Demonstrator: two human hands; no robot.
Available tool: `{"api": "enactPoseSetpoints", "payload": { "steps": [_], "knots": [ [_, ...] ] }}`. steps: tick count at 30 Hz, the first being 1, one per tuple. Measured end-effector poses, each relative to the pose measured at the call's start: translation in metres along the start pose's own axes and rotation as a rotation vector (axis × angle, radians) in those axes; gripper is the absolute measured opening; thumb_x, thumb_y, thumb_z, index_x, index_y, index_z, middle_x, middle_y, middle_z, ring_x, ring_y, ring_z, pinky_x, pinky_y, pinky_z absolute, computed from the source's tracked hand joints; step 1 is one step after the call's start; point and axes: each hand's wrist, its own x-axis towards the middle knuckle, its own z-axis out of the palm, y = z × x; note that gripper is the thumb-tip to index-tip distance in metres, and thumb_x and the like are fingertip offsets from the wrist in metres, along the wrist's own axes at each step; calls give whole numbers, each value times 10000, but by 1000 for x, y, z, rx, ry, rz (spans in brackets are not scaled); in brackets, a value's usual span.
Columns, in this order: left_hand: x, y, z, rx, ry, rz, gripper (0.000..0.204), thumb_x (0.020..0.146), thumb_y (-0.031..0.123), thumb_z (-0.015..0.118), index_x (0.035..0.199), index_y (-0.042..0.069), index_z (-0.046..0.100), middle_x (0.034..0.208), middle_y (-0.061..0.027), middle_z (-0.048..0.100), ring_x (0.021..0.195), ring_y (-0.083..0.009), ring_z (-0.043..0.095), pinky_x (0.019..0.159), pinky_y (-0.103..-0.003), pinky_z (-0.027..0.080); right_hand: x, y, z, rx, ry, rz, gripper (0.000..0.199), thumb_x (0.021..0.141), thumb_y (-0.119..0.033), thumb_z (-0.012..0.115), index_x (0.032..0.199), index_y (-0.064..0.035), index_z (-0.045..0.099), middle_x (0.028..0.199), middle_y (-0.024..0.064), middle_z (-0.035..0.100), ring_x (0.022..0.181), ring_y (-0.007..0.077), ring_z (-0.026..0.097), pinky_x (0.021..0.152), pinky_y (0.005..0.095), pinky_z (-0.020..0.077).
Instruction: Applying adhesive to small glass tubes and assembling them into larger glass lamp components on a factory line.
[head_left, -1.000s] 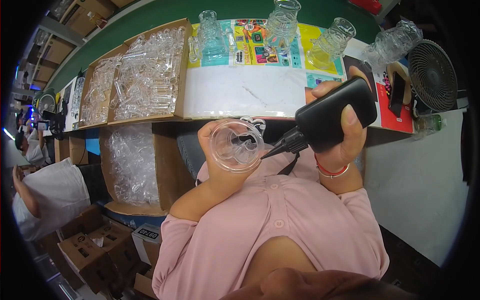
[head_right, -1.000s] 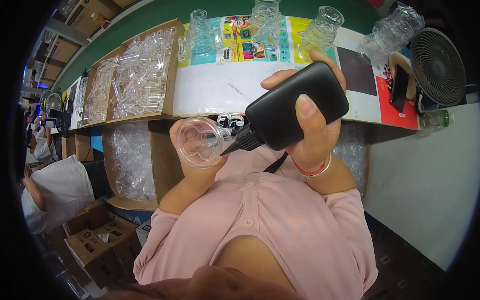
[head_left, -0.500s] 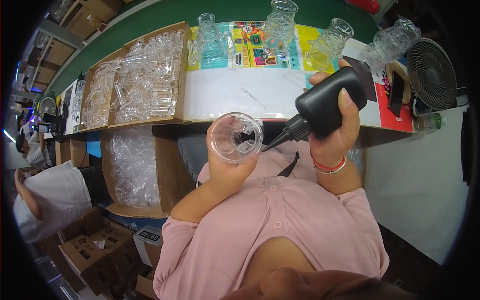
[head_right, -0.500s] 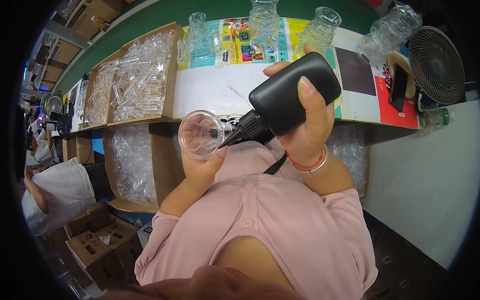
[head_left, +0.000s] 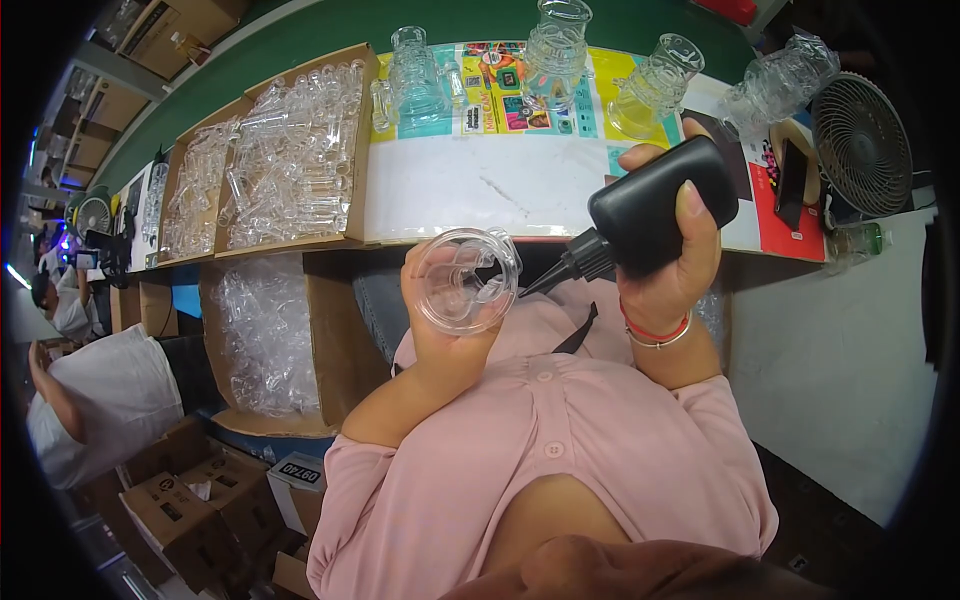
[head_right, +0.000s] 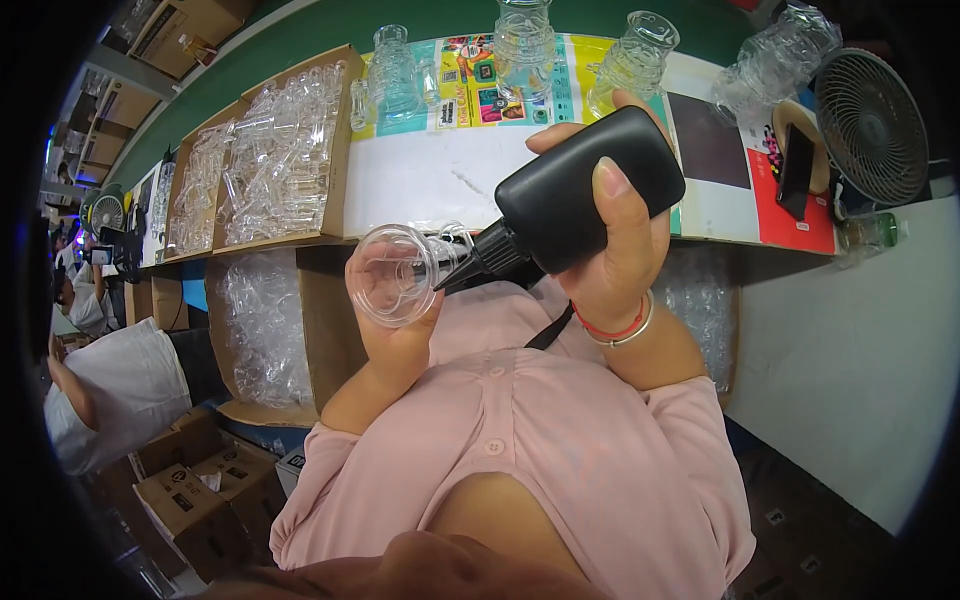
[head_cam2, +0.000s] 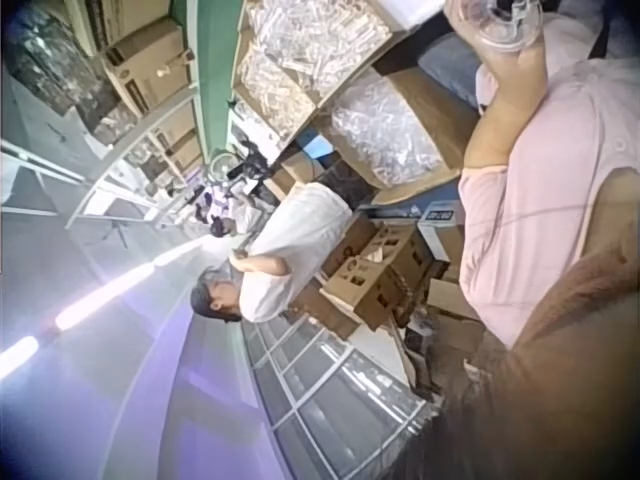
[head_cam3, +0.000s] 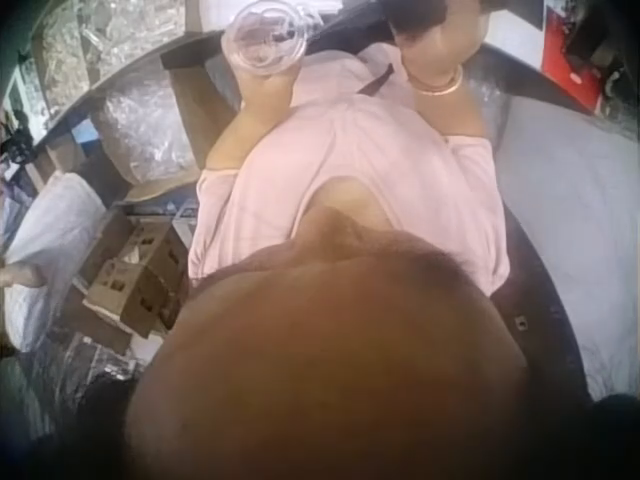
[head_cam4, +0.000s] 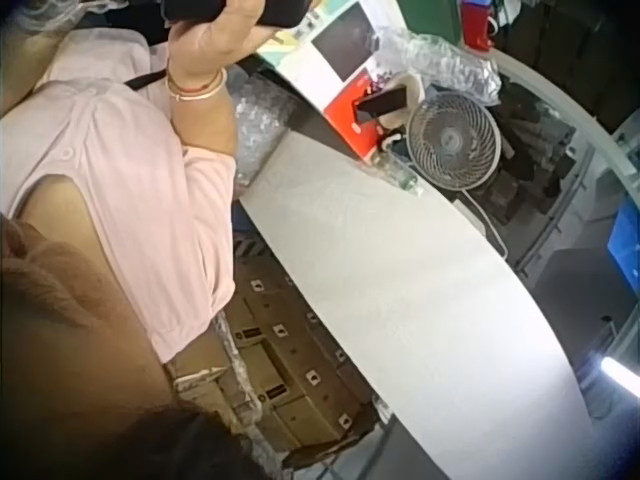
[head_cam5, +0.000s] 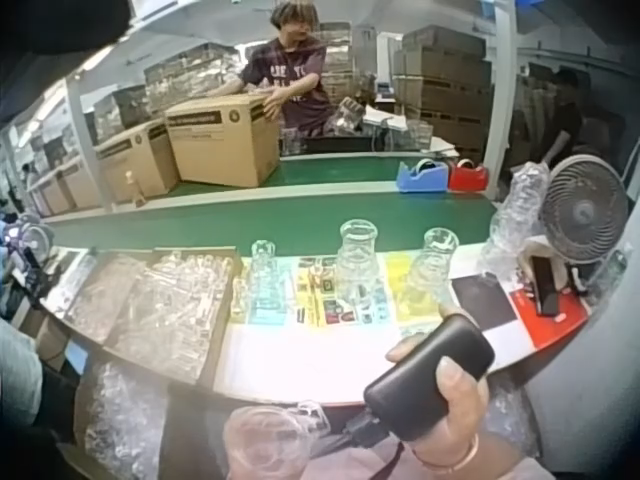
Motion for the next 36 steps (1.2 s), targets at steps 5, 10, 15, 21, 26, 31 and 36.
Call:
{"api": "enactPoseSetpoints", "payload": {
  "steps": [5, 10, 15, 21, 26, 31, 36],
  "knots": [
    [0, -2, 0, -5, 7, 4, 649, 709, -62, 702, 1237, 42, 340, 1243, -105, 371, 1133, -216, 480, 958, -350, 421, 0, 2, -1, -29, -6, -18, 566, 864, -221, 535, 1340, -23, 300, 1016, 238, 603, 791, 209, 630, 690, 310, 562],
    [-2, -2, 1, -25, 24, -21, 649, 707, -66, 698, 1235, 41, 337, 1243, -107, 368, 1135, -221, 479, 960, -354, 421, 1, 3, -1, -14, -45, -17, 563, 858, -210, 547, 1333, -22, 312, 1011, 240, 605, 793, 208, 631, 695, 306, 561],
    [-2, -2, 1, -19, 26, 4, 648, 706, -69, 695, 1234, 41, 337, 1237, -107, 372, 1134, -222, 480, 959, -354, 423, 1, 3, -2, 1, -62, -14, 559, 851, -210, 556, 1326, -26, 325, 1000, 238, 609, 790, 206, 632, 698, 303, 560],
    [-1, -1, 1, 12, 19, -15, 645, 702, -70, 697, 1231, 40, 344, 1224, -105, 382, 1127, -217, 485, 957, -354, 423, 1, 2, -1, -45, -62, -21, 563, 841, -223, 559, 1315, -27, 327, 987, 227, 617, 779, 209, 633, 687, 305, 559],
    [-1, -1, 1, -2, 20, -28, 646, 696, -66, 702, 1228, 39, 350, 1217, -105, 390, 1118, -213, 488, 954, -352, 422, -2, 0, 1, -93, -73, -5, 583, 830, -228, 567, 1319, -29, 322, 967, 220, 625, 781, 205, 629, 692, 308, 556],
    [-1, -4, 2, -45, 22, -13, 655, 691, -65, 705, 1230, 40, 349, 1212, -103, 384, 1113, -210, 485, 952, -351, 421, -6, -2, 2, -107, -102, -18, 600, 833, -240, 577, 1331, -34, 312, 960, 218, 628, 805, 207, 620, 711, 315, 549],
    [-1, -4, 2, -39, 34, -24, 647, 691, -69, 703, 1224, 43, 352, 1200, -103, 384, 1112, -211, 484, 953, -351, 419, -9, -1, 2, -156, -138, -78, 620, 847, -249, 580, 1345, -37, 278, 965, 225, 626, 836, 219, 607, 718, 314, 538]
  ]
}}
